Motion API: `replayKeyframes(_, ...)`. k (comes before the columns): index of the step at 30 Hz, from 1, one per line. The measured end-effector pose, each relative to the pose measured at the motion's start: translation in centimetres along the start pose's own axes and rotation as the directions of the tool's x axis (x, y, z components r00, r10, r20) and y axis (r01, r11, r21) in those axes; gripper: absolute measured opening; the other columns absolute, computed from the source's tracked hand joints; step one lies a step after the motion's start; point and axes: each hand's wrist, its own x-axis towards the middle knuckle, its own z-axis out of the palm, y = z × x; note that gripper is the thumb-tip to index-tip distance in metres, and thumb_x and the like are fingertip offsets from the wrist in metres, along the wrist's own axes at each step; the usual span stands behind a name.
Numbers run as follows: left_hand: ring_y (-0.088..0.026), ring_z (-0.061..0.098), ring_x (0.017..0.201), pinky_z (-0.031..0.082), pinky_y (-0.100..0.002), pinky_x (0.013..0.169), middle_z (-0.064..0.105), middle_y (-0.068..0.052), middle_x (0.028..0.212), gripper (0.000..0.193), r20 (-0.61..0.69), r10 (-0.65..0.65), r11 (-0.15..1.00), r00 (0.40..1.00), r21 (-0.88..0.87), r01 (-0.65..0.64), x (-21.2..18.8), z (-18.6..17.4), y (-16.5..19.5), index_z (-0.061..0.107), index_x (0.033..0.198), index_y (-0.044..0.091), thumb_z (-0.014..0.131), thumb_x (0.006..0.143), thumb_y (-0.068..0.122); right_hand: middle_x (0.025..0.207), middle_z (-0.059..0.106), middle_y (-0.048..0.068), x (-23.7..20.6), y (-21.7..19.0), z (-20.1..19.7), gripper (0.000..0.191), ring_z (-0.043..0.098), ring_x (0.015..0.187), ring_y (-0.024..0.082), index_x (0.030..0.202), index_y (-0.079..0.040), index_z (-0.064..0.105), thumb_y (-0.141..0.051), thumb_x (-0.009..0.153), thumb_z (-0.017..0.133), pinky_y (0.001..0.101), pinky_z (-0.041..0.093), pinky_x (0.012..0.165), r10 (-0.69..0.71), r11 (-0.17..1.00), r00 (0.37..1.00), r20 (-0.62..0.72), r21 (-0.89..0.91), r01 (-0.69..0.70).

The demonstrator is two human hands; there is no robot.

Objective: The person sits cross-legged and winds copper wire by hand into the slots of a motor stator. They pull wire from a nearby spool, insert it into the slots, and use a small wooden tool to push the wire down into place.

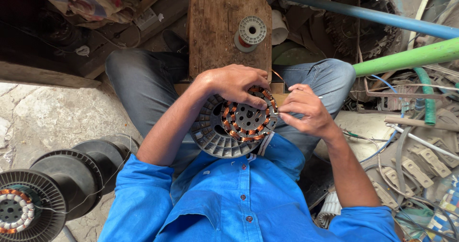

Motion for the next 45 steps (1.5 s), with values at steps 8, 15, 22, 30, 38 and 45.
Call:
replayKeyframes(8, -0.038, 0.053, 0.133, 0.041, -0.048, 0.109, 0.053, -0.022, 0.146, 0.073, 0.037, -0.060, 0.998, 0.998, -0.010, 0.060, 0.0, -0.3, 0.5, 0.069, 0.129, 0.011, 0.067, 0.082, 0.066, 0.081, 0.068, 0.002, 0.6, -1.2, -1.5, 0.011, 0.064, 0.078, 0.017, 0.086, -0.006, 0.073, -0.005, 0.076, 0.079, 0.0449, 0.048, 0.102, -0.027, 0.997, 1.000, -0.009, 0.069, 0.027)
replayKeyframes(15, -0.038, 0.054, 0.132, 0.043, -0.047, 0.108, 0.055, -0.022, 0.145, 0.074, 0.037, -0.078, 0.997, 0.996, -0.010, 0.078, -0.1, -0.4, 0.7, 0.069, 0.129, 0.012, 0.066, 0.081, 0.068, 0.080, 0.067, 0.001, 2.1, -1.8, -1.3, 0.012, 0.064, 0.079, 0.017, 0.085, -0.007, 0.074, -0.005, 0.075, 0.080, 0.0455, 0.049, 0.100, -0.093, 0.992, 0.995, 0.037, 0.088, 0.089)
replayKeyframes(22, -0.039, 0.056, 0.129, 0.044, -0.047, 0.107, 0.057, -0.023, 0.141, 0.072, 0.009, -0.040, 0.999, 0.999, -0.003, 0.040, 0.0, -0.3, 0.6, 0.071, 0.127, 0.012, 0.069, 0.081, 0.067, 0.084, 0.068, 0.004, 3.3, -1.3, -1.5, 0.014, 0.064, 0.083, 0.021, 0.089, -0.006, 0.074, -0.008, 0.079, 0.083, 0.0438, 0.051, 0.098, -0.168, 0.986, 0.986, -0.001, 0.020, 0.168)
replayKeyframes(30, -0.032, 0.068, 0.114, 0.052, -0.046, 0.097, 0.072, -0.012, 0.121, 0.069, 0.030, -0.093, 0.995, 0.995, -0.017, 0.093, -0.2, -0.7, 1.3, 0.073, 0.123, 0.015, 0.072, 0.076, 0.066, 0.090, 0.071, 0.001, 3.3, 4.8, 1.8, 0.022, 0.068, 0.089, 0.014, 0.091, -0.007, 0.073, -0.023, 0.084, 0.086, 0.0388, 0.054, 0.100, 0.099, 0.930, 0.979, -0.179, 0.367, -0.027)
replayKeyframes(38, -0.030, 0.069, 0.108, 0.053, -0.046, 0.088, 0.071, -0.009, 0.115, 0.067, -0.130, 0.069, 0.989, 0.989, -0.124, -0.085, -0.4, -0.7, 1.1, 0.066, 0.125, 0.011, 0.076, 0.075, 0.054, 0.104, 0.071, 0.005, -0.9, 7.7, 6.4, 0.011, 0.065, 0.104, 0.013, 0.097, -0.002, 0.073, -0.011, 0.091, 0.077, 0.0340, 0.051, 0.101, 0.381, 0.668, 0.922, -0.068, 0.709, -0.224)
replayKeyframes(45, -0.029, 0.069, 0.100, 0.054, -0.046, 0.085, 0.069, -0.008, 0.106, 0.050, 0.028, 0.015, 0.999, 1.000, -0.033, -0.014, -0.2, -0.7, 1.5, 0.072, 0.125, 0.021, 0.066, 0.080, 0.042, 0.116, 0.071, 0.010, -1.1, 7.3, 6.0, 0.015, 0.067, 0.109, 0.019, 0.100, 0.002, 0.072, 0.000, 0.086, 0.073, 0.0317, 0.052, 0.097, 0.266, 0.787, 0.964, 0.006, 0.577, -0.220)
